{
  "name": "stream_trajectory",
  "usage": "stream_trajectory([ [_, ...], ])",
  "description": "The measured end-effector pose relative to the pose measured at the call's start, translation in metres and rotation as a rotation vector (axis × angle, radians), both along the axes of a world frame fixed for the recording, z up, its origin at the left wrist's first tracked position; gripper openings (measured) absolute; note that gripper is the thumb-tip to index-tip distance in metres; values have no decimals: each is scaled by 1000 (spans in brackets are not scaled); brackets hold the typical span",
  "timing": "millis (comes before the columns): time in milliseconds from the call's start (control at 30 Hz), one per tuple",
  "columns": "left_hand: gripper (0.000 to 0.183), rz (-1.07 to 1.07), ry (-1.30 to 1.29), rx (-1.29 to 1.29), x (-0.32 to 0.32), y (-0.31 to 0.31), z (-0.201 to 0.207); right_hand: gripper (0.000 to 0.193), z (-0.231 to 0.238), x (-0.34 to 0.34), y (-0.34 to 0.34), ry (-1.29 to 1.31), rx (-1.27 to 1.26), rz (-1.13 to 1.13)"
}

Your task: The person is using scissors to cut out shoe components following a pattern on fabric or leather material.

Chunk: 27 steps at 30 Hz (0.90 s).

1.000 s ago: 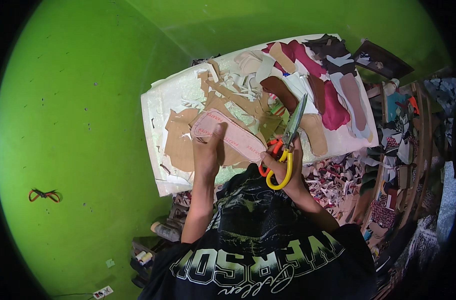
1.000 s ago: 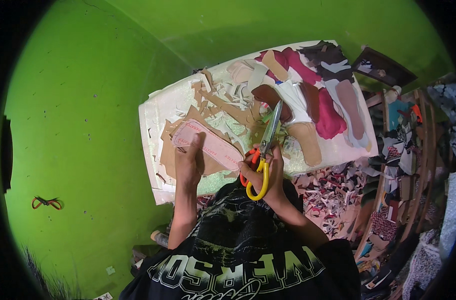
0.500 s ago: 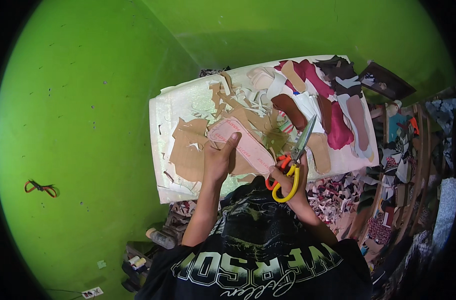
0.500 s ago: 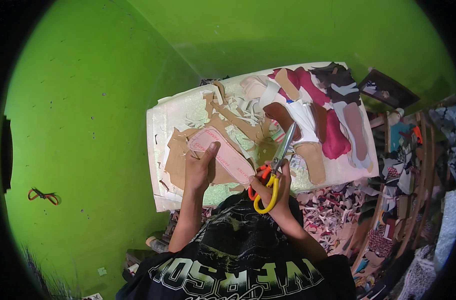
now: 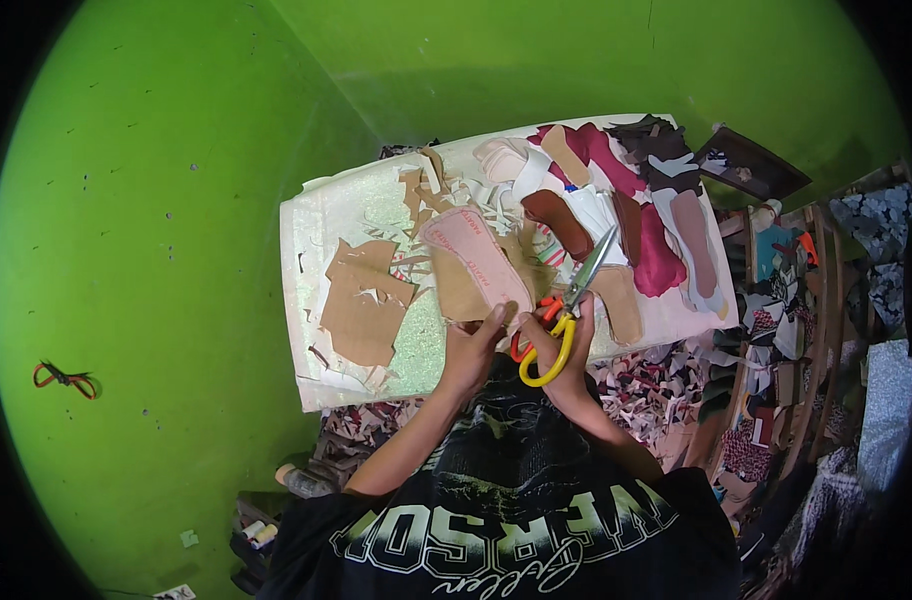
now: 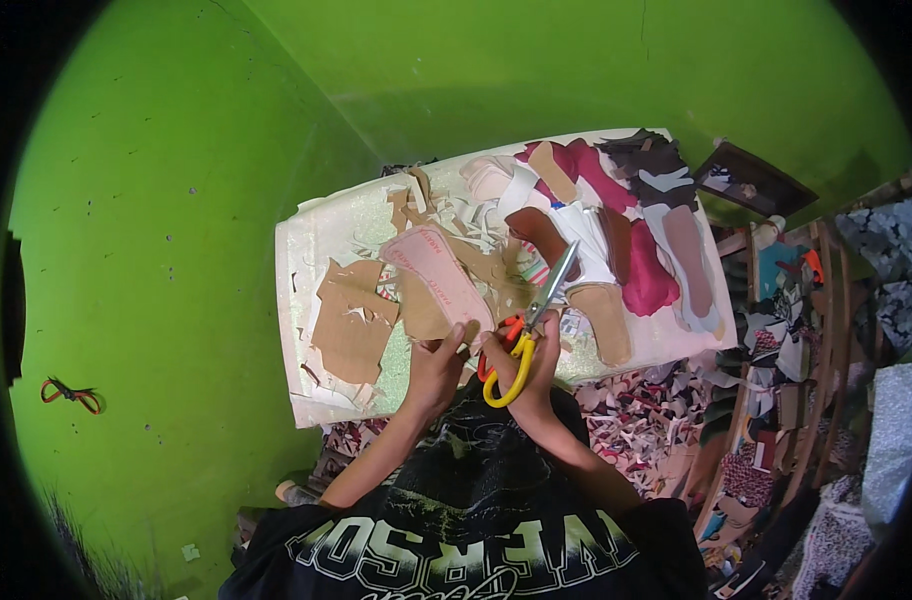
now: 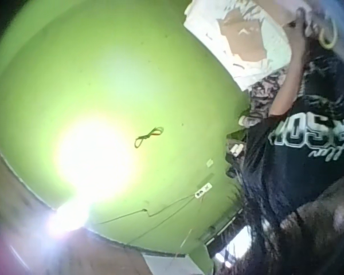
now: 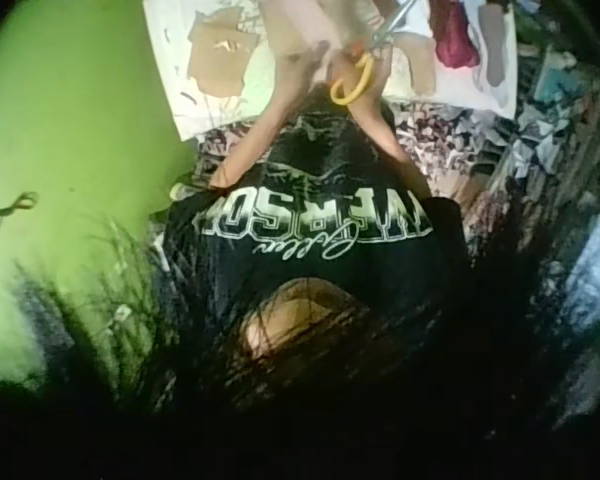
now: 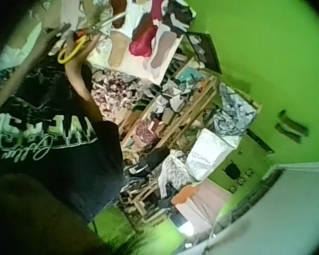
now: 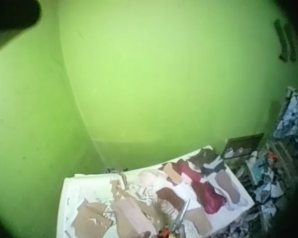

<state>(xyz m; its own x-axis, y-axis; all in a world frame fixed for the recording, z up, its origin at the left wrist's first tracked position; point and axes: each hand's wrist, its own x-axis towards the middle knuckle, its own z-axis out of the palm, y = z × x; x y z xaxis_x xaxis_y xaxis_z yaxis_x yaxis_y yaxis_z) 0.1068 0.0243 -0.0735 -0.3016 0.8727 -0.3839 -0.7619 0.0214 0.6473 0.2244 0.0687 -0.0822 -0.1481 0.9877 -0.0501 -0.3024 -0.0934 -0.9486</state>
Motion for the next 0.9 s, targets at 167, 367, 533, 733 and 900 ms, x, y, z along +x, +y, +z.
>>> stream_trajectory([
  [167,34,37,551,-195,-3,6,6,41,20,-3,-5,-31,-24,97],
  [367,36,208,570,-76,-13,4,18,51,16,17,-13,55,-11,440],
  [533,32,290,592,-14,-11,10,45,69,29,27,-25,-208,176,650],
  [733,30,263,553,31,-9,7,50,83,52,24,-27,-319,237,667],
  [900,29,292,539,15,-5,5,54,90,66,26,-29,-301,142,703],
])
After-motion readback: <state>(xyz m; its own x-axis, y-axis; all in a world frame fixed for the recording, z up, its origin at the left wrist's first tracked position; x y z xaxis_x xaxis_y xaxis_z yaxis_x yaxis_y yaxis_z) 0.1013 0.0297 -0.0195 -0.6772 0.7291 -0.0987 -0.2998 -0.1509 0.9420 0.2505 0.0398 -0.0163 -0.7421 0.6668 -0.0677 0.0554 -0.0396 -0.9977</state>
